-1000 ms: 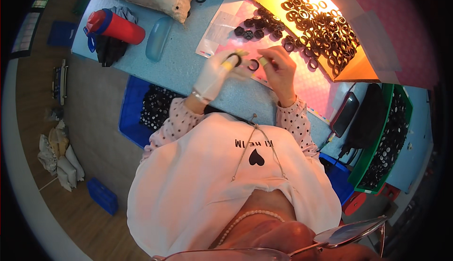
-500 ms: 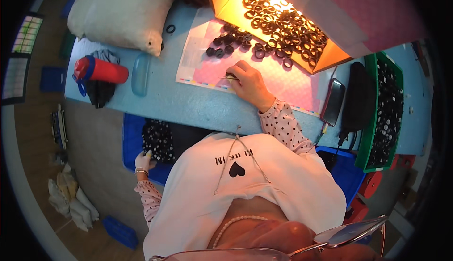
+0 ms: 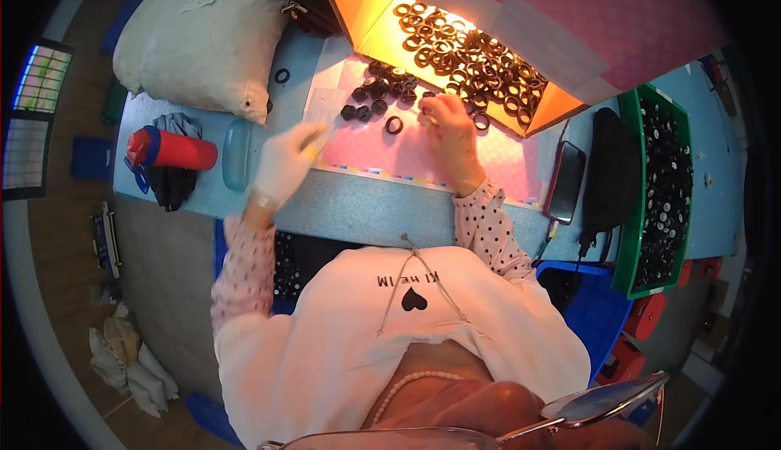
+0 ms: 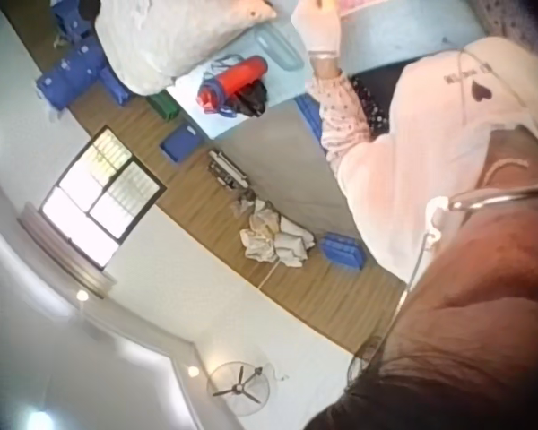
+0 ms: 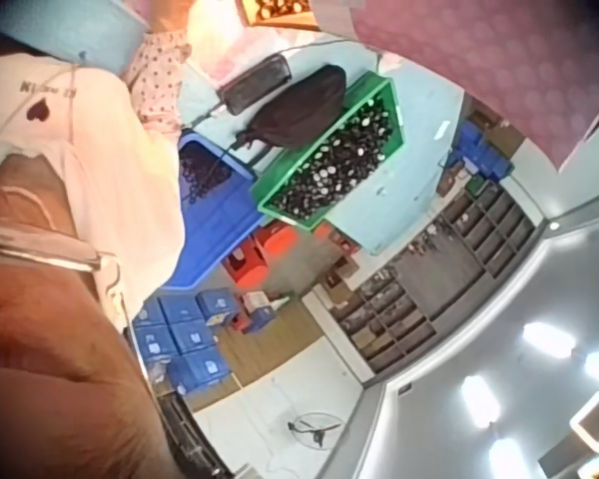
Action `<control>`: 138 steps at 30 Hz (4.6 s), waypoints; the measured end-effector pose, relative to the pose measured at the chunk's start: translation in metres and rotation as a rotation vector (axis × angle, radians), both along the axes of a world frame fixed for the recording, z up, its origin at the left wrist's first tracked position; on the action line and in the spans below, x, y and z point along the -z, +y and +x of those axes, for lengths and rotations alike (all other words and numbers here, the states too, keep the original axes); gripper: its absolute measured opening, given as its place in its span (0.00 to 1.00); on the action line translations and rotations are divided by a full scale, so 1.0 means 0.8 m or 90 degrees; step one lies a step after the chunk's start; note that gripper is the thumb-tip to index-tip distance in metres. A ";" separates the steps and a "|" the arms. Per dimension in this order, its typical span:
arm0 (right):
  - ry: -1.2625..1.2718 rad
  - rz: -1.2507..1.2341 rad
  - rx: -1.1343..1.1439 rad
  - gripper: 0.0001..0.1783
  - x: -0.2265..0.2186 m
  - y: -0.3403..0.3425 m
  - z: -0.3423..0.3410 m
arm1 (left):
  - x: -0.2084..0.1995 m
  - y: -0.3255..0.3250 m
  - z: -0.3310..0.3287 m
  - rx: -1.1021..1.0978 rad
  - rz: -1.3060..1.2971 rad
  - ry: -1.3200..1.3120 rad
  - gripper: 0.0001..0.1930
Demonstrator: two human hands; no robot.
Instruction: Assembling small black components with green wires at a workbench.
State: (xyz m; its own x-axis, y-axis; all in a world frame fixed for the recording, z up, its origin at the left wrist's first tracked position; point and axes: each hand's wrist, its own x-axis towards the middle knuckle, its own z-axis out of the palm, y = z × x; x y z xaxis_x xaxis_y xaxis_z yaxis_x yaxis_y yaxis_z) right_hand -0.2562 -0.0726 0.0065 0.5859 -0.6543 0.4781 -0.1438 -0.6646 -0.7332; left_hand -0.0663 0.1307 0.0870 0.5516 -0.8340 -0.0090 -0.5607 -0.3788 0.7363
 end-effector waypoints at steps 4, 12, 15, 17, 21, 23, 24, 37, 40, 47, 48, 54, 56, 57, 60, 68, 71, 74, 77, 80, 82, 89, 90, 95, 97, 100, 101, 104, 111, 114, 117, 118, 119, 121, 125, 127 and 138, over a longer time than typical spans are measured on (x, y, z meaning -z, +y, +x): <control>0.128 -0.073 0.017 0.21 -0.010 -0.004 -0.004 | 0.035 -0.118 0.024 0.086 -0.097 -0.073 0.16; 0.156 -0.071 0.012 0.20 -0.013 0.002 0.003 | 0.061 -0.261 0.044 0.191 -0.039 -0.308 0.15; 0.171 -0.142 0.027 0.12 0.001 0.010 0.011 | 0.052 -0.319 0.037 0.209 -0.051 -0.346 0.17; 0.163 -0.138 0.019 0.13 0.005 0.015 0.014 | 0.043 -0.361 0.037 0.257 0.024 -0.401 0.17; 0.134 -0.079 -0.016 0.14 -0.001 0.013 0.010 | 0.067 -0.426 0.033 0.286 0.020 -0.490 0.17; 0.091 -0.054 -0.033 0.17 -0.002 0.009 0.008 | 0.070 -0.438 0.024 0.284 0.023 -0.497 0.17; 0.096 -0.052 -0.032 0.17 -0.001 0.004 0.009 | 0.071 -0.444 0.022 0.282 0.022 -0.498 0.17; 0.169 -0.099 0.067 0.30 0.011 -0.005 0.015 | 0.075 -0.419 0.020 0.252 -0.002 -0.466 0.17; 0.180 -0.105 0.073 0.31 0.011 -0.007 0.014 | 0.072 -0.418 0.016 0.253 -0.001 -0.461 0.17; 0.285 -0.171 0.108 0.21 0.019 -0.006 0.026 | 0.071 -0.404 0.013 0.242 -0.007 -0.469 0.17; 0.282 -0.173 0.109 0.21 0.019 -0.006 0.026 | 0.069 -0.403 0.012 0.240 -0.010 -0.471 0.17; 0.268 -0.158 0.125 0.15 0.025 -0.006 0.029 | 0.060 -0.403 0.003 0.232 -0.021 -0.483 0.17; 0.217 -0.165 0.130 0.14 0.024 -0.005 0.028 | 0.062 -0.396 0.001 0.229 -0.020 -0.489 0.17; 0.215 -0.168 0.133 0.14 0.022 -0.005 0.027 | 0.061 -0.396 0.000 0.228 -0.019 -0.488 0.17; 0.152 -0.183 0.126 0.12 0.018 -0.003 0.032 | 0.056 -0.398 0.001 0.220 -0.014 -0.501 0.17; 0.155 -0.175 0.096 0.11 0.031 -0.006 0.026 | 0.051 -0.397 -0.006 0.203 -0.057 -0.497 0.17; 0.129 -0.182 0.080 0.12 0.031 -0.008 0.023 | 0.051 -0.382 -0.004 0.193 -0.084 -0.428 0.18; 0.074 -0.147 0.043 0.14 0.022 -0.007 0.022 | 0.072 -0.355 0.011 0.179 -0.176 -0.236 0.16; -0.024 -0.047 0.017 0.17 0.003 -0.010 0.021 | 0.081 -0.338 0.012 0.220 -0.215 -0.225 0.15; -0.121 0.051 0.038 0.15 0.008 -0.019 0.017 | 0.061 -0.312 -0.020 0.126 -0.098 0.123 0.13; -0.201 0.179 0.033 0.12 0.016 -0.026 0.016 | 0.045 -0.288 -0.032 0.105 -0.074 0.210 0.11; -0.430 0.692 -0.112 0.07 -0.005 -0.021 0.003 | 0.038 -0.202 -0.044 0.070 -0.178 0.554 0.13; -0.448 0.715 -0.119 0.07 -0.012 -0.020 0.002 | 0.035 -0.190 -0.050 0.064 -0.193 0.552 0.13; -0.380 0.742 -0.227 0.10 -0.012 -0.011 0.003 | 0.051 -0.148 -0.064 0.008 -0.244 0.584 0.10; -0.375 0.756 -0.246 0.10 -0.008 -0.007 0.003 | 0.054 -0.136 -0.068 -0.010 -0.253 0.557 0.09; -0.366 0.786 -0.290 0.11 -0.003 -0.004 0.004 | 0.054 -0.120 -0.070 -0.042 -0.240 0.520 0.09; -0.342 0.786 -0.308 0.11 -0.009 0.000 0.005 | 0.056 -0.116 -0.071 -0.047 -0.255 0.530 0.09; -0.302 0.787 -0.347 0.10 -0.012 0.006 0.006 | 0.065 -0.107 -0.070 -0.043 -0.289 0.545 0.10; -0.318 0.744 -0.332 0.07 -0.007 0.009 0.005 | 0.064 -0.090 -0.065 -0.014 -0.279 0.575 0.11; -0.311 0.708 -0.317 0.07 -0.008 0.010 0.003 | 0.063 -0.086 -0.068 -0.038 -0.296 0.540 0.11; -0.271 0.679 -0.324 0.08 -0.009 0.014 0.000 | 0.061 -0.084 -0.074 -0.051 -0.331 0.557 0.12; -0.245 0.654 -0.291 0.08 -0.012 0.020 0.001 | 0.062 -0.085 -0.078 -0.052 -0.330 0.557 0.12; -0.219 0.629 -0.258 0.08 -0.014 0.025 0.002 | 0.064 -0.086 -0.082 -0.056 -0.353 0.556 0.13; -0.219 0.609 -0.236 0.08 -0.015 0.028 0.004 | 0.066 -0.083 -0.087 -0.061 -0.376 0.555 0.13; -0.221 0.623 -0.229 0.07 -0.015 0.027 0.004 | 0.072 -0.076 -0.088 -0.007 -0.321 0.390 0.17; -0.225 0.633 -0.240 0.07 -0.013 0.024 0.004 | 0.077 -0.074 -0.086 0.015 -0.300 0.296 0.18; -0.195 0.604 -0.209 0.07 -0.009 0.032 0.006 | 0.068 -0.077 -0.102 -0.036 -0.137 0.053 0.23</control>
State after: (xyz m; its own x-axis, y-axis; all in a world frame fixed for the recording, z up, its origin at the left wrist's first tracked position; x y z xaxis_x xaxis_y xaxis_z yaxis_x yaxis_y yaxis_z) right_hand -0.2510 -0.0467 0.0140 0.7432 -0.6689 0.0102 0.2192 0.2292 -0.9484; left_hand -0.1479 0.0694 0.0325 0.6028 -0.7890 0.1185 -0.4764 -0.2368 0.8468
